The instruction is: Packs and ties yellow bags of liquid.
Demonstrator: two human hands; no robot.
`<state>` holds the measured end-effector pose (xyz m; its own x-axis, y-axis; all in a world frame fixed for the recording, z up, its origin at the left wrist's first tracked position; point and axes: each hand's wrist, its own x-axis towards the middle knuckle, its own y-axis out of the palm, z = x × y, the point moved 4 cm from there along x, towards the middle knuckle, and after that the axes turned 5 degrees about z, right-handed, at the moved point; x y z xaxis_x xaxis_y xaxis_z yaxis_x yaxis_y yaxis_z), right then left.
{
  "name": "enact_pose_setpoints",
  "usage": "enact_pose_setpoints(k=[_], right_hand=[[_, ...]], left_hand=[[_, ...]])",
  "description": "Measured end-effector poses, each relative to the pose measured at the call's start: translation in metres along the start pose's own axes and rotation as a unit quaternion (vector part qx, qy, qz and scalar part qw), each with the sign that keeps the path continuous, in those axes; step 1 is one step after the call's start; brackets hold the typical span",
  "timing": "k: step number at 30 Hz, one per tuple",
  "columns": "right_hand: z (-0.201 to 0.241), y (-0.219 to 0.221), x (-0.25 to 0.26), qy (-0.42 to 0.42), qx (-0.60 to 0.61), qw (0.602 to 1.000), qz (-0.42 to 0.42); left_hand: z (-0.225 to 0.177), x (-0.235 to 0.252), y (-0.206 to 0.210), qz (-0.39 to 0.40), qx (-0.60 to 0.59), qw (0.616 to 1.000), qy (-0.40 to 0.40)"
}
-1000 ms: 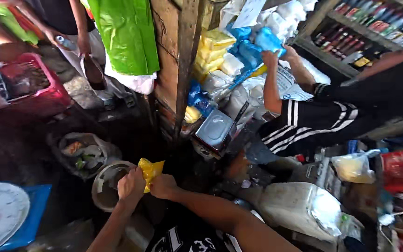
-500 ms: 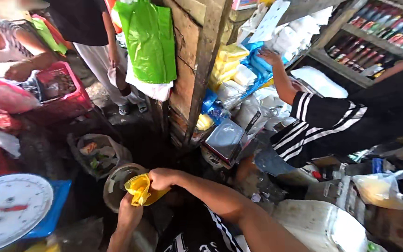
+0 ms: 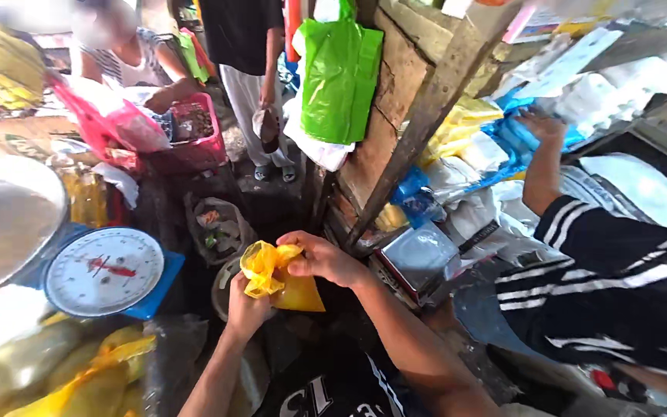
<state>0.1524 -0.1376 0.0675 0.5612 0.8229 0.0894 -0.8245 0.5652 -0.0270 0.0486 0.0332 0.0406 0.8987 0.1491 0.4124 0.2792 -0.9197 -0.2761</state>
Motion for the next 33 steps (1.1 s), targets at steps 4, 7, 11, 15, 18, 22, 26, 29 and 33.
enact_pose_setpoints(k=[4, 7, 11, 15, 18, 22, 26, 29, 33], right_hand=[[-0.018, 0.026, -0.011, -0.053, -0.113, 0.990, -0.071], [-0.019, 0.044, -0.012, -0.079, -0.147, 0.975, -0.145], [-0.029, 0.064, -0.018, -0.122, -0.195, 0.954, -0.192], [-0.032, 0.071, -0.024, -0.120, -0.178, 0.968, -0.132], [-0.043, 0.073, -0.031, -0.083, -0.133, 0.982, -0.103], [-0.049, 0.074, -0.030, -0.040, -0.047, 0.996, -0.060], [-0.055, 0.071, -0.021, -0.007, 0.012, 0.999, 0.029], [-0.078, 0.067, -0.008, 0.004, -0.057, 0.994, 0.096], [-0.109, 0.076, -0.015, 0.031, -0.262, 0.961, 0.081]], left_hand=[[-0.005, 0.006, -0.002, -0.008, -0.024, 0.999, -0.030], [-0.003, 0.010, -0.004, -0.013, 0.002, 0.997, -0.076], [0.002, 0.006, -0.011, 0.008, 0.021, 0.984, -0.177], [0.005, -0.006, -0.014, 0.059, 0.025, 0.967, -0.246], [0.000, -0.016, -0.016, 0.084, 0.087, 0.958, -0.259], [-0.029, -0.028, -0.015, 0.089, 0.283, 0.937, -0.185], [-0.029, -0.054, -0.017, 0.038, 0.432, 0.901, 0.018], [-0.011, -0.079, -0.013, 0.010, 0.274, 0.946, -0.175], [0.044, -0.133, 0.004, -0.117, -0.209, 0.848, -0.474]])
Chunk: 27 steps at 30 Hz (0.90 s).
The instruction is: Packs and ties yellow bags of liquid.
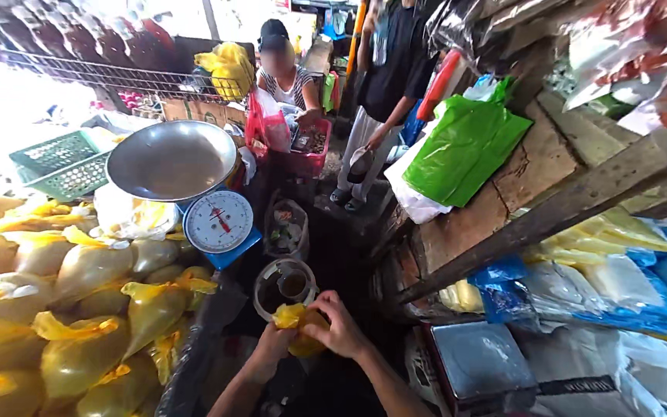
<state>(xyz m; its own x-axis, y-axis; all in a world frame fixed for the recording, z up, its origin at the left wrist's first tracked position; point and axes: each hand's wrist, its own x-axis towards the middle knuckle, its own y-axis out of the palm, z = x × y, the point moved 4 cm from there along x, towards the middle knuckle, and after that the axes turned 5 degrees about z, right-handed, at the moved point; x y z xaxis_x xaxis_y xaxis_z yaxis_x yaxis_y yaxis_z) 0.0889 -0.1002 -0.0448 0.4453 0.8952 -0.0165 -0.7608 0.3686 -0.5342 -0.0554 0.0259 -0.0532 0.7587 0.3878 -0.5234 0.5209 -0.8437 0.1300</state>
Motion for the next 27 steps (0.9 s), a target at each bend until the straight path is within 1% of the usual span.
enact_pose_setpoints(k=[1, 2, 3, 4, 5, 6, 7, 8, 9, 10, 11, 13, 14, 15, 17, 19, 21, 23, 24, 25, 26, 27], right_hand=[[0.004, 0.010, -0.006, 0.030, -0.046, 0.998, 0.031], [0.007, 0.022, -0.011, 0.054, -0.098, 0.991, 0.068], [0.011, 0.034, -0.015, 0.071, -0.148, 0.981, 0.105], [0.014, 0.042, -0.016, 0.068, -0.183, 0.974, 0.113], [0.017, 0.046, -0.014, 0.050, -0.213, 0.972, 0.091], [0.022, 0.047, -0.011, 0.018, -0.242, 0.969, 0.050], [0.030, 0.046, -0.007, -0.012, -0.262, 0.965, 0.020], [0.037, 0.045, -0.003, -0.031, -0.268, 0.963, 0.011], [0.044, 0.043, -0.001, -0.039, -0.259, 0.965, 0.012], [0.049, 0.039, 0.000, -0.046, -0.234, 0.971, 0.011], [0.052, 0.036, 0.001, -0.062, -0.209, 0.976, 0.001], [0.054, 0.032, 0.001, -0.114, -0.173, 0.978, -0.023], [0.053, 0.031, 0.001, -0.141, -0.159, 0.977, -0.033], [0.052, 0.030, 0.001, -0.164, -0.149, 0.974, -0.043], [0.052, 0.029, 0.001, -0.200, -0.141, 0.967, -0.068], [0.052, 0.030, 0.001, -0.224, -0.143, 0.960, -0.089], [0.051, 0.038, -0.003, -0.244, -0.132, 0.955, -0.102], [0.049, 0.047, -0.008, -0.258, -0.098, 0.956, -0.097], [0.048, 0.046, -0.007, -0.266, -0.081, 0.957, -0.085], [0.045, 0.042, -0.001, -0.276, -0.067, 0.957, -0.062], [0.040, 0.034, 0.005, -0.289, -0.063, 0.955, -0.032], [0.033, 0.024, 0.012, -0.305, -0.077, 0.949, 0.001]], left_hand=[[0.012, 0.001, 0.000, 0.000, -0.050, 0.998, -0.032], [0.018, 0.002, -0.001, 0.002, -0.069, 0.997, -0.045], [0.018, 0.003, -0.002, 0.007, -0.064, 0.997, -0.042], [0.014, 0.004, -0.004, 0.007, -0.034, 0.999, -0.026], [0.006, 0.005, -0.006, 0.000, 0.025, 1.000, 0.001], [-0.006, 0.004, -0.011, -0.021, 0.116, 0.992, 0.036], [-0.021, 0.002, -0.017, -0.062, 0.226, 0.970, 0.063], [-0.038, -0.002, -0.021, -0.102, 0.303, 0.944, 0.082], [-0.052, -0.003, -0.025, -0.124, 0.325, 0.932, 0.104], [-0.060, -0.001, -0.027, -0.131, 0.303, 0.934, 0.134], [-0.066, 0.004, -0.027, -0.129, 0.239, 0.949, 0.162], [-0.075, 0.019, -0.027, -0.100, 0.047, 0.976, 0.186], [-0.081, 0.026, -0.029, -0.087, -0.037, 0.978, 0.185], [-0.088, 0.031, -0.031, -0.089, -0.094, 0.976, 0.175], [-0.100, 0.040, -0.036, -0.103, -0.168, 0.971, 0.133], [-0.109, 0.049, -0.039, -0.104, -0.254, 0.958, 0.087], [-0.115, 0.055, -0.043, -0.081, -0.359, 0.929, 0.039], [-0.115, 0.057, -0.050, -0.040, -0.426, 0.904, 0.025], [-0.114, 0.054, -0.057, -0.025, -0.409, 0.911, 0.038], [-0.114, 0.049, -0.067, -0.017, -0.336, 0.940, 0.064], [-0.113, 0.040, -0.077, -0.020, -0.197, 0.976, 0.093], [-0.106, 0.027, -0.084, -0.033, -0.017, 0.994, 0.104]])
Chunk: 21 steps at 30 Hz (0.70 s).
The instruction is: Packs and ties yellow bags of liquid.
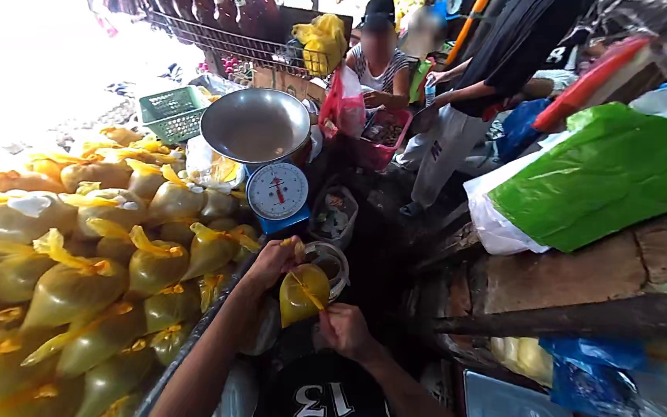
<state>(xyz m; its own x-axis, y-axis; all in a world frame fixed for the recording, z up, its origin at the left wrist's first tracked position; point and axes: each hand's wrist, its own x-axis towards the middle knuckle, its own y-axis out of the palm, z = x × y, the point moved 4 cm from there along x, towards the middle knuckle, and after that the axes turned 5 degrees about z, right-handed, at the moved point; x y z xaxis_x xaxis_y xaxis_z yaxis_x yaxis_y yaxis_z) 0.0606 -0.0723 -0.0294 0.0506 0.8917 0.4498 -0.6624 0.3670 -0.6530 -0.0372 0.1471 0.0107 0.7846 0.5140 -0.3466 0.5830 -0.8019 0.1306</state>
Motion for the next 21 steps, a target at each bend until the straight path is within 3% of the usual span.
enact_pose_setpoints(k=[2, 3, 4, 5, 6, 8, 9, 11, 13, 14, 16, 17, 19, 21], right_hand=[[-0.025, -0.017, 0.004, -0.061, -0.031, 0.994, 0.082], [-0.037, -0.020, 0.008, -0.099, -0.043, 0.986, 0.127], [-0.047, -0.020, 0.012, -0.129, -0.048, 0.975, 0.172], [-0.055, -0.018, 0.014, -0.147, -0.045, 0.964, 0.215], [-0.061, -0.015, 0.015, -0.147, -0.034, 0.955, 0.257], [-0.063, -0.008, 0.012, -0.097, 0.008, 0.929, 0.356], [-0.057, -0.006, 0.009, -0.062, 0.033, 0.912, 0.404], [-0.030, 0.000, 0.003, -0.046, 0.091, 0.889, 0.447], [0.004, 0.010, 0.002, -0.077, 0.149, 0.881, 0.442], [0.014, 0.014, 0.015, -0.093, 0.174, 0.880, 0.432], [0.020, 0.014, 0.064, -0.102, 0.211, 0.884, 0.404], [0.021, 0.011, 0.090, -0.109, 0.218, 0.889, 0.388], [0.021, 0.008, 0.133, -0.136, 0.239, 0.891, 0.362], [0.025, 0.008, 0.156, -0.140, 0.286, 0.884, 0.344]], left_hand=[[0.018, -0.038, 0.003, 0.047, 0.317, 0.946, -0.041], [0.029, -0.059, 0.013, 0.085, 0.403, 0.907, -0.090], [0.044, -0.078, 0.025, 0.118, 0.433, 0.884, -0.130], [0.062, -0.094, 0.034, 0.138, 0.417, 0.885, -0.155], [0.080, -0.109, 0.039, 0.142, 0.339, 0.916, -0.162], [0.110, -0.136, 0.041, 0.082, 0.057, 0.980, -0.173], [0.120, -0.146, 0.042, 0.022, -0.092, 0.981, -0.167], [0.119, -0.154, 0.045, -0.088, -0.319, 0.935, -0.129], [0.108, -0.151, 0.058, -0.139, -0.356, 0.920, -0.083], [0.099, -0.147, 0.058, -0.152, -0.282, 0.946, -0.056], [0.072, -0.145, 0.050, -0.175, -0.005, 0.984, -0.015], [0.058, -0.145, 0.048, -0.185, 0.146, 0.972, -0.002], [0.033, -0.142, 0.045, -0.217, 0.349, 0.911, 0.027], [0.014, -0.140, 0.030, -0.252, 0.390, 0.884, 0.058]])
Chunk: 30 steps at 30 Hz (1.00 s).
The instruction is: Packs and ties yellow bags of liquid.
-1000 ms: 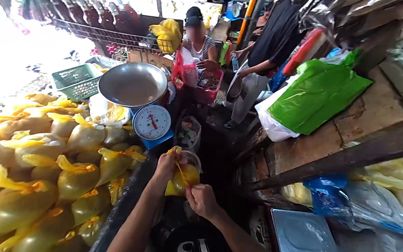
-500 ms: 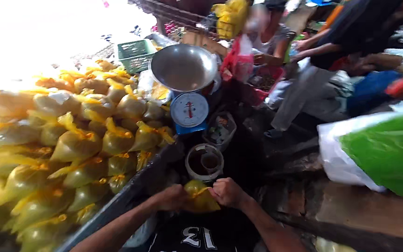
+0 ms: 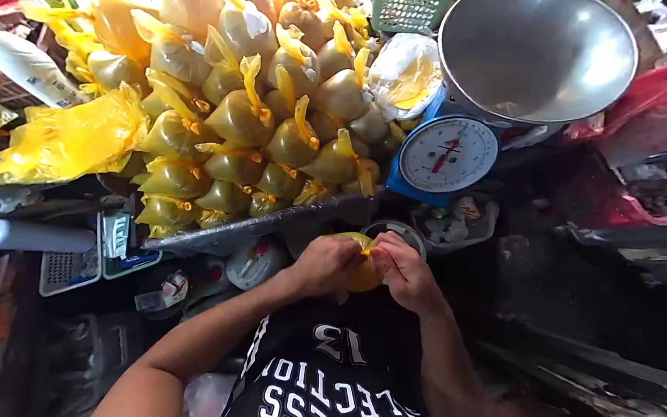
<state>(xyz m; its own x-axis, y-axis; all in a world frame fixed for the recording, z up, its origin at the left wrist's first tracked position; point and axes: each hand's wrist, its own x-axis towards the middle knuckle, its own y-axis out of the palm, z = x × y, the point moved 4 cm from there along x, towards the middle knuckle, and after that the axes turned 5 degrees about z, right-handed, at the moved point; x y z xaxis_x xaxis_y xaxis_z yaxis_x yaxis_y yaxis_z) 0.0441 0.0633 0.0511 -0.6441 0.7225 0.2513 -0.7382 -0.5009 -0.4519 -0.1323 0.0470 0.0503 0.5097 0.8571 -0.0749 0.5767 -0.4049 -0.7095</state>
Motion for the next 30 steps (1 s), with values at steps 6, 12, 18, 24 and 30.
enact_pose_setpoints(k=[6, 12, 18, 24, 30], right_hand=[[0.002, 0.022, 0.011, 0.082, 0.012, 0.993, -0.088], [-0.020, 0.050, 0.045, 0.113, 0.020, 0.982, -0.153], [0.021, 0.065, 0.086, -0.012, -0.022, 0.961, -0.276], [0.049, 0.061, 0.162, -0.064, -0.018, 0.971, -0.231], [0.039, 0.025, 0.234, 0.014, 0.193, 0.929, -0.315]], left_hand=[[0.018, 0.006, -0.037, 0.052, -0.206, 0.977, -0.011], [0.040, 0.010, -0.070, -0.001, 0.028, 0.996, -0.084], [0.073, 0.023, -0.123, -0.141, 0.151, 0.978, 0.018], [0.102, 0.029, -0.181, -0.050, -0.189, 0.980, 0.046], [0.086, 0.045, -0.220, -0.006, -0.265, 0.964, 0.030]])
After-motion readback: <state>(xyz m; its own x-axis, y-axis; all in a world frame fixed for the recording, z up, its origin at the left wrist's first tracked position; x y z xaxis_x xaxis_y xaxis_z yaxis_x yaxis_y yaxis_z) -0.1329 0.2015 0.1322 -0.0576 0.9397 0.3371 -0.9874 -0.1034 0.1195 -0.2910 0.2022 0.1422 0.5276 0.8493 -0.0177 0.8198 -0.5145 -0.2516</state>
